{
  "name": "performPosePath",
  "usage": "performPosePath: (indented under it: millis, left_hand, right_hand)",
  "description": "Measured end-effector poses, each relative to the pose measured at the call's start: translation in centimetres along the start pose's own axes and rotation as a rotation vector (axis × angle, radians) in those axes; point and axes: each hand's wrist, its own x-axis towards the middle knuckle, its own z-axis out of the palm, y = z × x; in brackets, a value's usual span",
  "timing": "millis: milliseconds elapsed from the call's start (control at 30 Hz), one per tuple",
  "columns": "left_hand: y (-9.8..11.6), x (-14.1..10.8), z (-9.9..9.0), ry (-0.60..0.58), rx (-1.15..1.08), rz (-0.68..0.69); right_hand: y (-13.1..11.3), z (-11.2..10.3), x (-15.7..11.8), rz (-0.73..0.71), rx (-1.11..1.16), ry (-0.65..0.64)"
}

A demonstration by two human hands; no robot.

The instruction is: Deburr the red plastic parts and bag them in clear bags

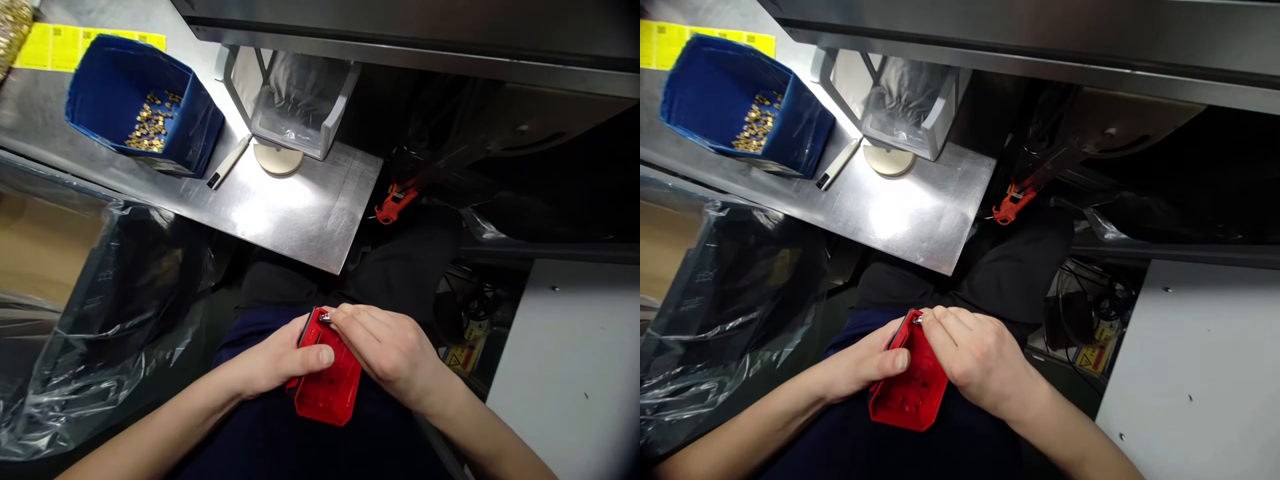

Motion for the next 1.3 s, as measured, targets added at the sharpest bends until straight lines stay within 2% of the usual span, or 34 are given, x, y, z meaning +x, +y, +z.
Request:
performPosePath:
  millis: [100, 233, 300, 400, 467, 567, 700, 800, 867, 967, 1067, 1133, 1200, 1233, 1300]
  left_hand:
    - [-0.1, -0.1, 0.1, -0.04, -0.039, -0.009]
    - [-0.1, -0.5, 0.1, -0.024, -0.091, -0.038]
    - [-0.2, -0.6, 0.0, -0.015, -0.1, -0.059]
    - [-0.4, -0.7, -0.3, -0.022, -0.115, -0.065]
    - [-0.5, -0.7, -0.4, -0.024, -0.132, -0.054]
    - [-0.8, -0.8, -0.4, -0.028, -0.169, -0.03]
    - [-1.4, -0.9, -0.7, -0.027, -0.278, 0.015]
    - [-2.0, -1.0, -1.2, -0.039, -0.431, 0.065]
    - [-2.3, -1.0, -1.6, -0.038, -0.514, 0.101]
    - [-2.2, -0.9, -2.0, 0.049, -0.591, 0.157]
    - [-1.9, -0.5, -2.3, 0.252, -0.674, 0.182]
    - [-1.6, -0.1, -2.5, 0.399, -0.724, 0.181]
    - [-1.4, 0.5, -2.6, 0.485, -0.763, 0.165]
    - [-1.3, 0.7, -2.6, 0.501, -0.775, 0.156]
    - [-1.2, 1.2, -2.5, 0.505, -0.767, 0.131]
  right_hand:
    - [0.5, -0.1, -0.1, 0.102, 0.146, 0.105]
    - [1.7, 0.4, 0.0, 0.49, 0.319, 0.383]
    - [2.5, 1.0, 0.2, 0.634, 0.425, 0.469]
    - [3.7, 2.3, 0.7, 0.745, 0.561, 0.5]
    - [4.5, 3.0, 1.4, 0.763, 0.59, 0.481]
    - [5.8, 4.0, 3.6, 0.676, 0.483, 0.451]
    - [7.9, 6.2, 8.6, 0.541, 0.214, 0.446]
    - [9.6, 8.2, 12.0, 0.556, 0.047, 0.33]
    - [10.4, 9.0, 13.0, 0.57, -0.025, 0.26]
    - [10.1, 8.2, 11.9, 0.577, 0.065, 0.294]
    - [7.7, 5.5, 8.6, 0.487, 0.32, 0.341]
    - [5.3, 3.9, 6.0, 0.309, 0.458, 0.192]
    - [3.0, 3.2, 3.9, 0.142, 0.44, -0.006]
    - [2.1, 3.3, 3.0, 0.094, 0.378, -0.056]
    - [1.0, 4.0, 1.9, 0.048, 0.245, -0.055]
